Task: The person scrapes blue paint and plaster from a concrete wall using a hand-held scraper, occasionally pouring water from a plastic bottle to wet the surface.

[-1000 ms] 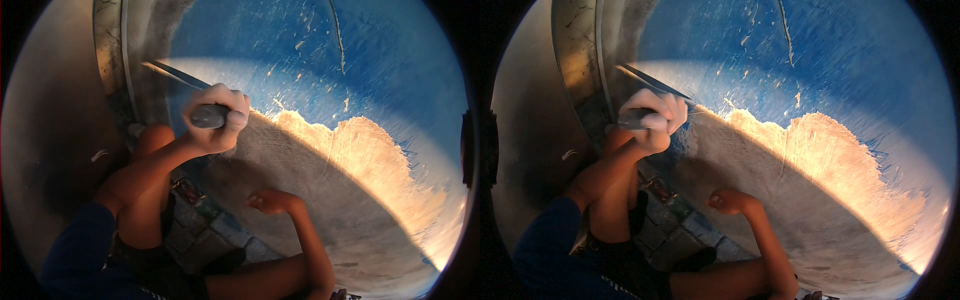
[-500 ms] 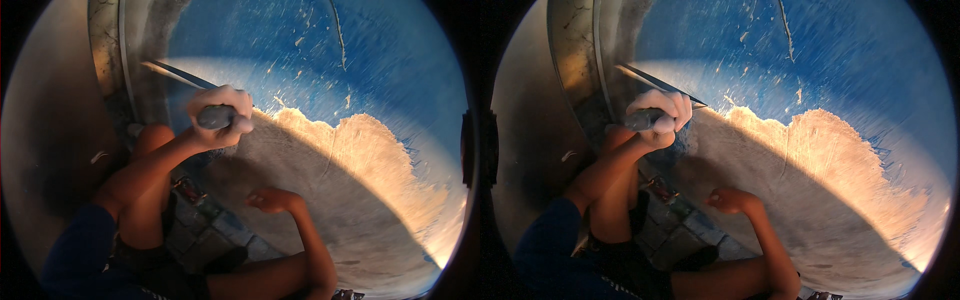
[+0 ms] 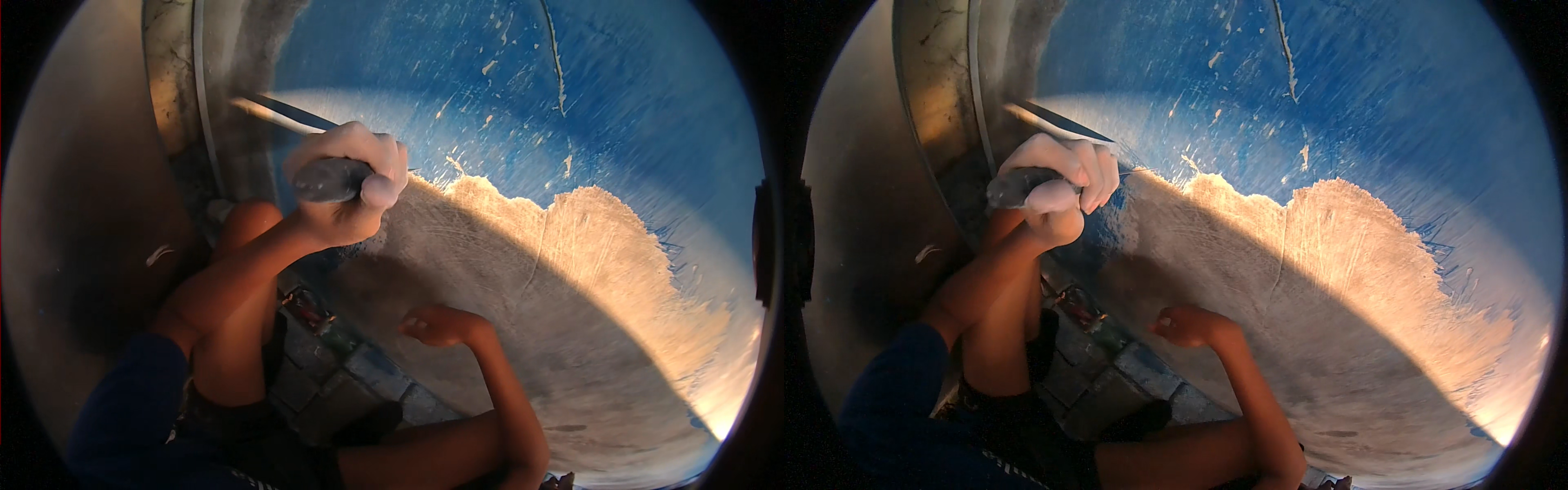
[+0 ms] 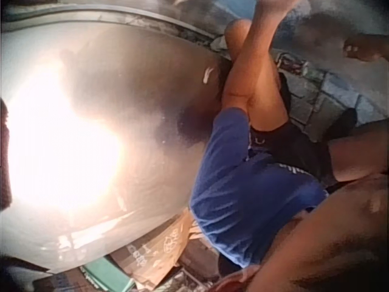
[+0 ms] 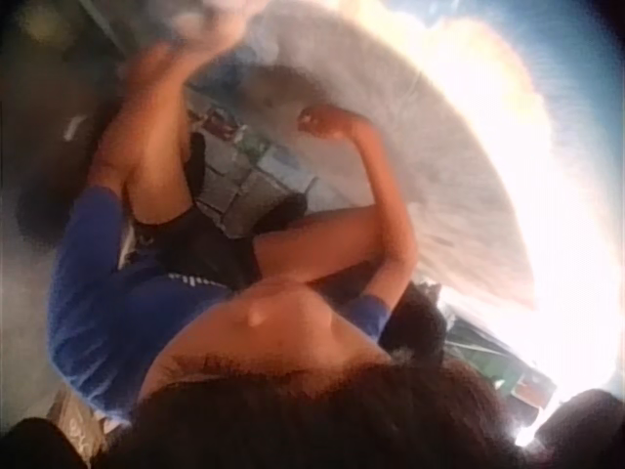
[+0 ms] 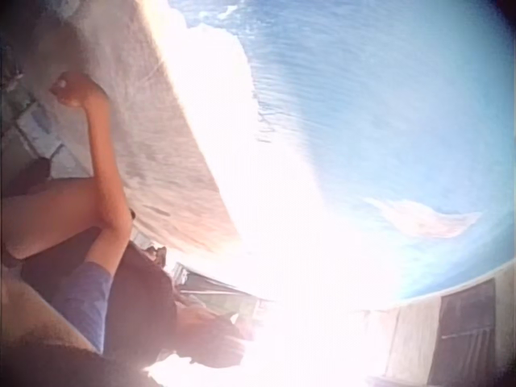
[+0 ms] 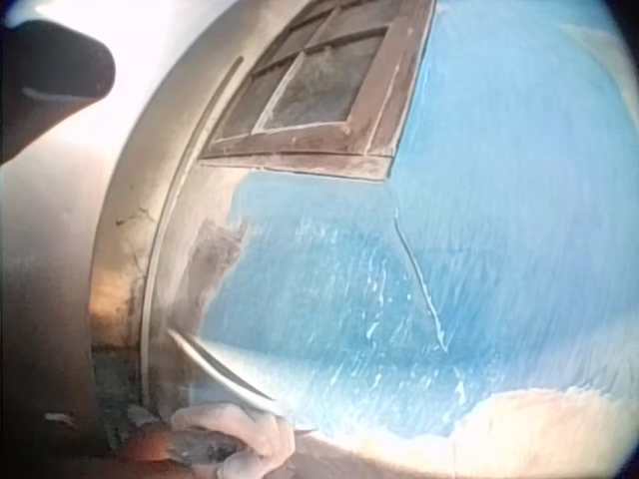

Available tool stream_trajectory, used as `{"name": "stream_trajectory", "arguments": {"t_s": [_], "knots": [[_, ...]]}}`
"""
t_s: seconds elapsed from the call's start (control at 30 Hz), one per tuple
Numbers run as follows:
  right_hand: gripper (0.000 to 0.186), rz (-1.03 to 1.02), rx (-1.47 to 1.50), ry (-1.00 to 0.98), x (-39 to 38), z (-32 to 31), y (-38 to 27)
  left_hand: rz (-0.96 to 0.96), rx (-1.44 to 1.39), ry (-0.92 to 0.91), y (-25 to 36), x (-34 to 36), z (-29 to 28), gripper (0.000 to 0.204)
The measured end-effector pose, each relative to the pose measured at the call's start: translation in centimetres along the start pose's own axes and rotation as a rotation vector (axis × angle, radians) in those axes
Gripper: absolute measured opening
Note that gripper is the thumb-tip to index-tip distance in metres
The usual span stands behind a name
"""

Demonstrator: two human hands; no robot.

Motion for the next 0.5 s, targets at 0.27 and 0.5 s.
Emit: {"name": "stream_trajectory", "arguments": {"t_s": [0.27,0.5], "knots": [[0.037,-0.011,0.006,-0.015,0.1,0.2,0.1,-0.107,0.039,0.020,-1.8,-0.5,-0.3,0.033],[0.036,-0.002,0.054,-0.032,0.3,0.4,-0.5,0.003,0.138,-0.059,-1.2,-0.9,0.0,0.031]]}}
Point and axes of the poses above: each hand's wrist, its own x-axis towards the middle knuckle, its own z-axis out of the palm, y = z × x, the point moved 10 cm from there along x, towards the middle knuckle, and after that the axes turned 10 degrees about x, right-handed, at the moved point
